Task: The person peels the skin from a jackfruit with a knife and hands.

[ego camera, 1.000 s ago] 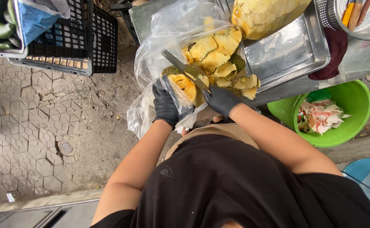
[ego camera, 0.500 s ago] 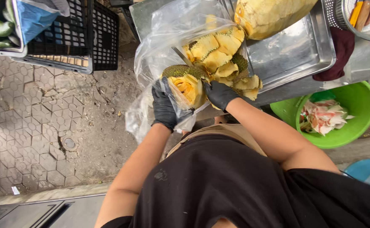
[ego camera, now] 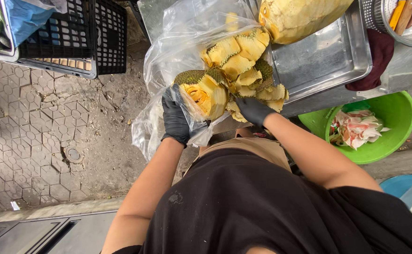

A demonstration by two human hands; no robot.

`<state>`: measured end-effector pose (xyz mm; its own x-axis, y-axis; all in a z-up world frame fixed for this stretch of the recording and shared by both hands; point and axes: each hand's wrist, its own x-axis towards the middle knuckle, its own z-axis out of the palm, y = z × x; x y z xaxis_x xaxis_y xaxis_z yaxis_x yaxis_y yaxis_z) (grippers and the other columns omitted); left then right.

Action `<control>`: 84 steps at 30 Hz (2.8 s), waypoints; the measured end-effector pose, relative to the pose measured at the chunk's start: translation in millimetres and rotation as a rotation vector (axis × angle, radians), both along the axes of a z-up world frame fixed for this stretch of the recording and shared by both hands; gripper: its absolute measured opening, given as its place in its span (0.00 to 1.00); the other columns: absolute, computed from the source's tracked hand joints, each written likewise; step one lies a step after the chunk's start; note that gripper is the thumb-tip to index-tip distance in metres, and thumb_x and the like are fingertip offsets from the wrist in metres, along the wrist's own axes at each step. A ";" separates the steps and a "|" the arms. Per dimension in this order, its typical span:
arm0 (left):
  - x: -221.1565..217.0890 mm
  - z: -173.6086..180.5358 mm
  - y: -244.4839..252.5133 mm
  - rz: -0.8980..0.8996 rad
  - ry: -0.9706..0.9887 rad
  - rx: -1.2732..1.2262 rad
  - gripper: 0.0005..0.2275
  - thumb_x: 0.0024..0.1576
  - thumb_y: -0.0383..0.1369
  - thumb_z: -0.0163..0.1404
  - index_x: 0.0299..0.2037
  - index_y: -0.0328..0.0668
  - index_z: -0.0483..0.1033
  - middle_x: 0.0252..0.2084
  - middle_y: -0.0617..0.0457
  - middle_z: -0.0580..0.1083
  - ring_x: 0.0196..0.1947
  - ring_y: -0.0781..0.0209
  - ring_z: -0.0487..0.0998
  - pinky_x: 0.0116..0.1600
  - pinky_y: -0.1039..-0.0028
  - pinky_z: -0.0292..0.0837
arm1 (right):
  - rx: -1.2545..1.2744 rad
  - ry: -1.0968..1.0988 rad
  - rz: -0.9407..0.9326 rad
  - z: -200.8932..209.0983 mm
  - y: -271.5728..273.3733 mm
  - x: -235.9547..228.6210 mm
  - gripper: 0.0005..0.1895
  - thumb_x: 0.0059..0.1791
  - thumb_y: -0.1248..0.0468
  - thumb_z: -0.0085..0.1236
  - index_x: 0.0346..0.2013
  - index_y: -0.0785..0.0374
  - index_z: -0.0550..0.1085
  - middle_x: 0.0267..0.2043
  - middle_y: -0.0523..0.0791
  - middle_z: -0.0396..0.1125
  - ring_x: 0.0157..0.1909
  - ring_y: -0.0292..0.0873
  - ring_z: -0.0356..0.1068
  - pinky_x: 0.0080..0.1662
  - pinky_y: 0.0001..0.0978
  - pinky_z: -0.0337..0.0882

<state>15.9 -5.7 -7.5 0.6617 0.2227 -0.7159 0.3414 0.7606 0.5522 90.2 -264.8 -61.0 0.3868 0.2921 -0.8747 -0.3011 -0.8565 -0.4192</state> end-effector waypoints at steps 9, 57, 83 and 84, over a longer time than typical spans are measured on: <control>-11.7 8.1 -4.9 -0.090 -0.017 0.179 0.29 0.62 0.51 0.44 0.69 0.49 0.50 0.70 0.42 0.64 0.66 0.46 0.70 0.63 0.53 0.76 | 0.105 0.233 -0.289 -60.9 22.0 13.8 0.33 0.61 0.39 0.28 0.41 0.64 0.70 0.26 0.49 0.56 0.27 0.50 0.52 0.37 0.49 0.58; -115.1 -66.3 112.2 -0.282 0.070 -0.274 0.38 0.56 0.64 0.42 0.74 0.60 0.50 0.74 0.53 0.57 0.71 0.47 0.59 0.67 0.44 0.60 | 0.159 -0.119 -0.007 0.7 14.4 -67.9 0.28 0.58 0.44 0.35 0.41 0.66 0.73 0.34 0.60 0.72 0.38 0.60 0.73 0.45 0.51 0.69; -43.6 -17.3 74.4 -0.180 0.207 -0.356 0.47 0.46 0.76 0.34 0.73 0.62 0.56 0.74 0.54 0.60 0.71 0.44 0.59 0.67 0.39 0.59 | 0.242 0.417 -0.430 -70.1 38.5 -0.5 0.34 0.55 0.34 0.32 0.24 0.60 0.66 0.16 0.41 0.53 0.16 0.40 0.50 0.25 0.38 0.58; -44.5 -17.3 75.5 -0.180 0.210 -0.360 0.47 0.46 0.76 0.34 0.73 0.62 0.56 0.74 0.54 0.60 0.71 0.44 0.59 0.67 0.39 0.59 | 0.250 0.528 -0.497 -64.2 19.7 -10.4 0.35 0.55 0.33 0.34 0.23 0.60 0.64 0.16 0.40 0.48 0.16 0.39 0.45 0.23 0.37 0.52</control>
<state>-28.6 69.8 -24.8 0.4992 -0.1703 -0.8496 0.5626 0.8095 0.1683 79.8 -245.0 -125.2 0.0736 0.4068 -0.9105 -0.8404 -0.4663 -0.2762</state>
